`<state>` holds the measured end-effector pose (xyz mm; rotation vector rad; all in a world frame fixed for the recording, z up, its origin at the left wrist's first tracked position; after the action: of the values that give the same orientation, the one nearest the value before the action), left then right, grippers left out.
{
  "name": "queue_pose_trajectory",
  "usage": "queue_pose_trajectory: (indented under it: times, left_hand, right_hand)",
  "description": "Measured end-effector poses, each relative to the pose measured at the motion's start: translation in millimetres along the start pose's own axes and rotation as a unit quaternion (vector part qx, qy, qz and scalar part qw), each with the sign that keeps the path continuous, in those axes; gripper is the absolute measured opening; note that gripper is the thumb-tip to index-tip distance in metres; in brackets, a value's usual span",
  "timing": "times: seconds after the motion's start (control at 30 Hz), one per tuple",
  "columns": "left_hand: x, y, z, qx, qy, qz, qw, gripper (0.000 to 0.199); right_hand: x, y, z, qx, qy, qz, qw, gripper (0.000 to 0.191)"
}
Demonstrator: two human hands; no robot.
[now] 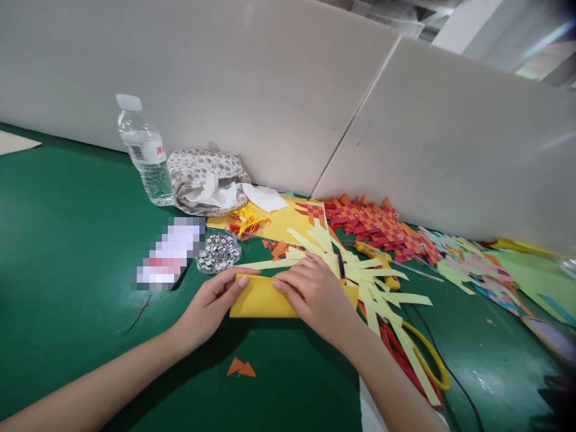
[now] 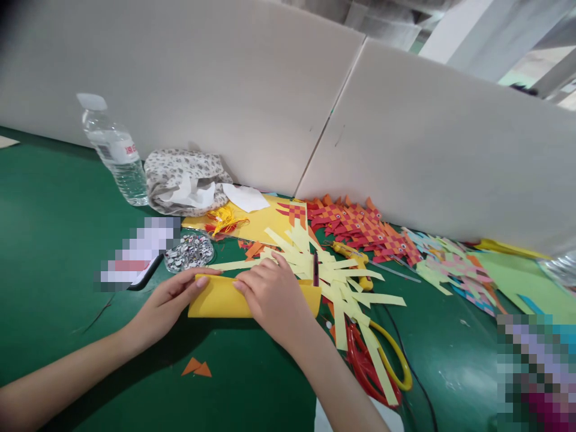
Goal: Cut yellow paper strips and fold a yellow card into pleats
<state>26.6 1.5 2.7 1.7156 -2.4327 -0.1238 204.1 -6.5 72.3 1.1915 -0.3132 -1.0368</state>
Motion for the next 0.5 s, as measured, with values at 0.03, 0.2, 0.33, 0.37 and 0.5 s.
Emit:
queue_pose_trajectory:
  times: [0.03, 0.2, 0.33, 0.37, 0.5]
  left_hand:
    - [-0.2, 0.6, 0.2, 0.003, 0.005, 0.0, 1.0, 0.032]
    - [-0.3, 2.3, -0.9, -0.003, 0.015, -0.004, 1.0, 0.034]
    - [-1.0, 1.7, -0.8, -0.007, 0.014, -0.009, 1.0, 0.035]
    - [-1.0, 1.6, -0.6, -0.008, 0.013, -0.01, 1.0, 0.035]
    - [-0.3, 1.8, -0.6, -0.015, 0.01, -0.017, 1.0, 0.035]
  right_hand:
    - [-0.5, -0.9, -0.6, -0.002, 0.0, 0.0, 1.0, 0.02]
    - [-2.1, -2.4, -1.1, -0.01, 0.004, -0.001, 1.0, 0.017]
    - [-2.1, -1.2, -1.3, -0.026, 0.01, -0.003, 1.0, 0.018]
    - [-2.0, -1.2, -1.5, -0.032, 0.009, -0.002, 0.999, 0.018]
    - [-1.7, -2.7, -3.2, -0.045, 0.002, -0.003, 0.999, 0.018]
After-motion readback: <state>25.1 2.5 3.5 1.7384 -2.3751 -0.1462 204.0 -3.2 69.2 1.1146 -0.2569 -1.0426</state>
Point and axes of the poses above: each hand's wrist, its own x-axis away from the middle knuckle, its own y-axis out of the back of the hand, z = x × y, the point moved 3 cm from there along -x, towards the middle knuckle, and after that the axes turned 13 degrees about -x, right-handed, at the moved point
